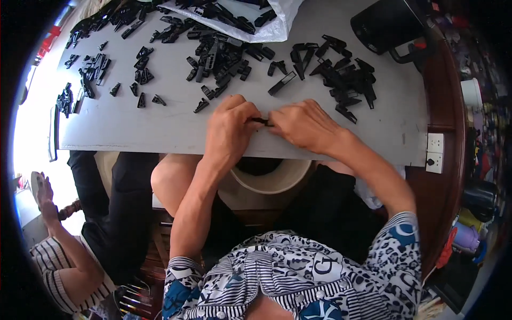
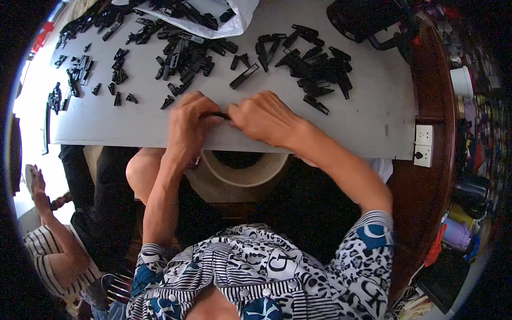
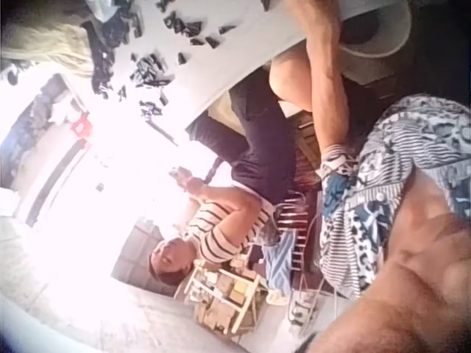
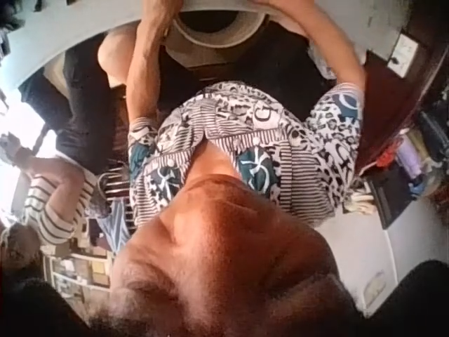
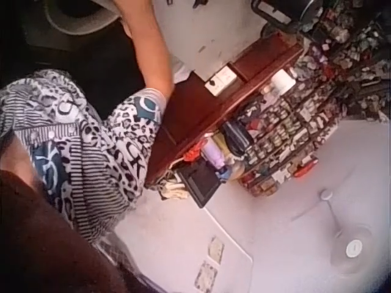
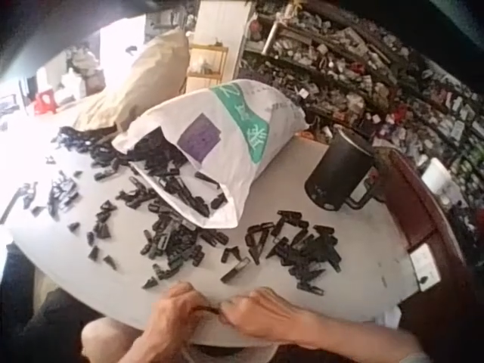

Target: Assembling small black plastic components by hand at a workbench.

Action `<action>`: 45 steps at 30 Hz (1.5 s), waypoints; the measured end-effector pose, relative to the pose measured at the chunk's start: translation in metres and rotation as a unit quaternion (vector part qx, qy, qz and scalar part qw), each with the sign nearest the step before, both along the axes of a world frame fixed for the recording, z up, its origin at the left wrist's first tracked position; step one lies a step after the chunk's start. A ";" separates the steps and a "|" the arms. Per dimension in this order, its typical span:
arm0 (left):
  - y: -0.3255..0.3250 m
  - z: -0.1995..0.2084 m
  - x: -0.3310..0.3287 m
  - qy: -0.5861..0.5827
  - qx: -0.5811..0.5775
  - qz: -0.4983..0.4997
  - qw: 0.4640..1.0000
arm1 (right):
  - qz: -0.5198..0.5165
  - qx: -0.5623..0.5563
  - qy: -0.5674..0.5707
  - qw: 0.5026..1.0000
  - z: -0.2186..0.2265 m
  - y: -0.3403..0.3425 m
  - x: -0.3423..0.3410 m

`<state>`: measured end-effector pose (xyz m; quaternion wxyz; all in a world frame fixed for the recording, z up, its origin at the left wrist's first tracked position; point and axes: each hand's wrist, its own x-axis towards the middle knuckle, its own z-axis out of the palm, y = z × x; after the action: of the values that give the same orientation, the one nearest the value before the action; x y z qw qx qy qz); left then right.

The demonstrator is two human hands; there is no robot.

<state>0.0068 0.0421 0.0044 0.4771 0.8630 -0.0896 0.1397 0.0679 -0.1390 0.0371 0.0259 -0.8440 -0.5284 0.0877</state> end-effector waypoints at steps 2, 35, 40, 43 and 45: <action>0.000 0.006 0.000 0.015 -0.014 0.006 1.000 | -0.070 0.161 0.042 0.984 0.004 -0.014 -0.009; -0.016 0.021 0.044 -0.023 0.272 0.205 0.940 | -0.232 0.075 0.032 0.969 -0.061 -0.044 -0.136; -0.014 0.005 0.048 -0.008 0.328 0.212 0.921 | -0.210 0.284 0.069 0.933 -0.016 -0.022 -0.094; -0.013 0.006 0.044 -0.035 0.321 0.182 0.929 | -0.267 0.311 0.039 0.911 -0.008 -0.005 -0.049; -0.015 0.007 0.040 -0.044 0.261 0.130 0.955 | -0.304 0.280 0.002 0.910 -0.015 0.001 -0.021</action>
<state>0.0468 0.0269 0.0111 0.2083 0.9548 -0.0309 0.2100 0.0469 -0.1376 0.0225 0.2882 -0.9216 -0.2491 -0.0742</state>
